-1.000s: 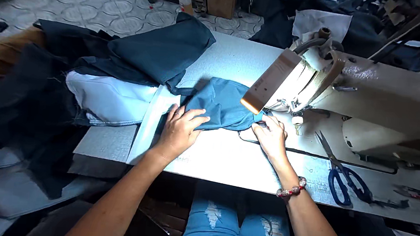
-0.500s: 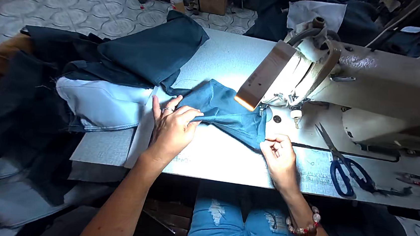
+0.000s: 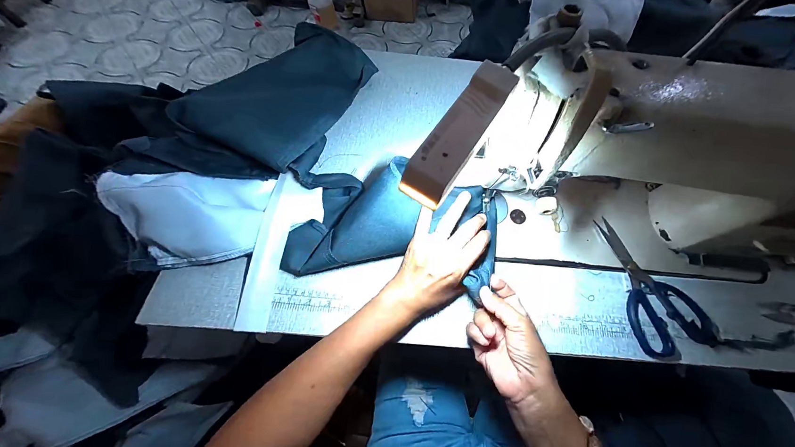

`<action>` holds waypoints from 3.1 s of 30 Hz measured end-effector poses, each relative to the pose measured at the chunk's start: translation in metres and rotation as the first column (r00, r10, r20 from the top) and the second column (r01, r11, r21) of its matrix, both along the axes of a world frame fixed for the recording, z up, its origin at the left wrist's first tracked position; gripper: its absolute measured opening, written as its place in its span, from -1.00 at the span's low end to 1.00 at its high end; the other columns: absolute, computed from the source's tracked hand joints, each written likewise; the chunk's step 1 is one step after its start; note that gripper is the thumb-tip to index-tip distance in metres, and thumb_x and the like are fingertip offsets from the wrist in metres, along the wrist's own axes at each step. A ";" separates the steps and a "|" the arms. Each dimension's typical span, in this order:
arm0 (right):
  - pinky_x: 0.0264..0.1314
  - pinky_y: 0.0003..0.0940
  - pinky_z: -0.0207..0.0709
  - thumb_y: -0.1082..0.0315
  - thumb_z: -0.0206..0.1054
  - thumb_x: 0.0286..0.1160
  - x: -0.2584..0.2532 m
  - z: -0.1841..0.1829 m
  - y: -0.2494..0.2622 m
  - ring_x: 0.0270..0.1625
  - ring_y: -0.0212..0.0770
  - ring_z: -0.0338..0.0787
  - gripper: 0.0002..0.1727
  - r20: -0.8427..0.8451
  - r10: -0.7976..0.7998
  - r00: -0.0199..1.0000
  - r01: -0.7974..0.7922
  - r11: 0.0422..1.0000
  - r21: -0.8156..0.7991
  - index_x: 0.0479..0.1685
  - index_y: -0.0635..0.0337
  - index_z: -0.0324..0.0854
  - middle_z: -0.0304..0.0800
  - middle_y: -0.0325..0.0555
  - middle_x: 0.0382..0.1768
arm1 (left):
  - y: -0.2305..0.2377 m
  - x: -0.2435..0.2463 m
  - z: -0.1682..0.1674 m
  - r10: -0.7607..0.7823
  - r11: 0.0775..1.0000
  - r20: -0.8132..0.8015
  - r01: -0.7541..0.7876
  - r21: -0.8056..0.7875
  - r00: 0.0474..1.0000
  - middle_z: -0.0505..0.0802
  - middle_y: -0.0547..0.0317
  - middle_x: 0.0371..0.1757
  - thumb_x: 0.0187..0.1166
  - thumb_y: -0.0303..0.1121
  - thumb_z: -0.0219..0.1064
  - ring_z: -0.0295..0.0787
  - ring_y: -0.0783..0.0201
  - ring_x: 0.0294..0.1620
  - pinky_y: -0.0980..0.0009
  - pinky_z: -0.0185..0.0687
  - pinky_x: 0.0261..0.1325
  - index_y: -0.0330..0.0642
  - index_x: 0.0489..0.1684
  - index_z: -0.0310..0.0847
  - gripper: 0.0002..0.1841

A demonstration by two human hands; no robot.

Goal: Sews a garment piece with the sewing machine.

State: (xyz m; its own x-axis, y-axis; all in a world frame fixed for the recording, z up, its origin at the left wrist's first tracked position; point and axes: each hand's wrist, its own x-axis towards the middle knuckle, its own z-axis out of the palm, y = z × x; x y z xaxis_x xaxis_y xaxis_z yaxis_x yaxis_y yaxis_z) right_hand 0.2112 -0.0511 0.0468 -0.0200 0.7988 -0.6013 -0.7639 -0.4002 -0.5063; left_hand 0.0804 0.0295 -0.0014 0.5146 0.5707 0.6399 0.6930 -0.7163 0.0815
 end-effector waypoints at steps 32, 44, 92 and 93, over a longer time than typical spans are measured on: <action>0.00 -0.16 0.43 0.26 0.31 0.44 0.035 -0.045 0.017 -0.15 -0.07 0.74 -0.76 0.756 -0.614 -0.227 -0.625 0.687 0.371 -0.36 0.07 0.91 0.83 -0.06 -0.28 | 0.007 0.009 0.002 -0.055 0.998 0.000 0.055 -0.017 0.999 0.95 0.02 -0.19 0.37 -0.56 0.37 0.78 -0.25 0.32 -0.54 0.21 0.50 -0.19 -0.47 0.80 -0.89; 0.01 0.02 0.40 0.33 0.28 0.36 0.046 -0.057 0.009 -0.11 0.09 0.73 -0.77 0.734 -0.577 -0.358 -0.675 0.703 0.224 -0.40 0.02 0.91 0.78 -0.03 -0.33 | -0.015 0.011 0.008 -0.036 0.870 -0.067 -0.002 -0.493 0.997 0.73 -0.13 0.46 0.63 -0.01 0.05 0.44 -0.26 0.63 -0.36 0.05 0.56 -0.15 0.25 0.79 -0.47; 0.27 0.18 0.42 0.37 0.31 0.44 0.040 -0.053 0.071 0.30 0.15 0.74 -0.82 0.809 -0.543 -0.223 -0.742 0.633 0.220 -0.28 0.16 0.85 0.87 0.03 0.14 | 0.012 0.001 0.011 -0.076 0.935 -0.026 0.062 -0.348 0.997 0.75 -0.05 -0.51 0.44 -0.35 0.19 0.77 -0.08 -0.35 -0.03 0.54 -0.21 -0.28 -0.45 0.71 -0.77; 0.24 0.18 0.44 0.38 0.29 0.44 0.041 -0.055 0.067 0.27 0.18 0.75 -0.80 0.764 -0.583 -0.275 -0.757 0.621 0.201 -0.23 0.14 0.86 0.86 0.05 0.16 | -0.001 0.004 0.022 -0.058 0.892 -0.077 0.017 -0.452 0.995 0.80 -0.09 -0.47 0.47 -0.33 0.23 0.82 -0.11 -0.31 -0.07 0.58 -0.19 -0.31 -0.43 0.76 -0.75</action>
State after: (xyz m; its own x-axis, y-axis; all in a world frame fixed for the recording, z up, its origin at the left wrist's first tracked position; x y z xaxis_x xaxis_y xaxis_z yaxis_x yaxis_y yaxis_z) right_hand 0.2520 0.0163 -0.0083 -0.2435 0.8227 0.5137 0.8133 0.4618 -0.3541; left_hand 0.0849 0.0281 0.0206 0.5827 0.7661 0.2710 0.6852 -0.6425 0.3430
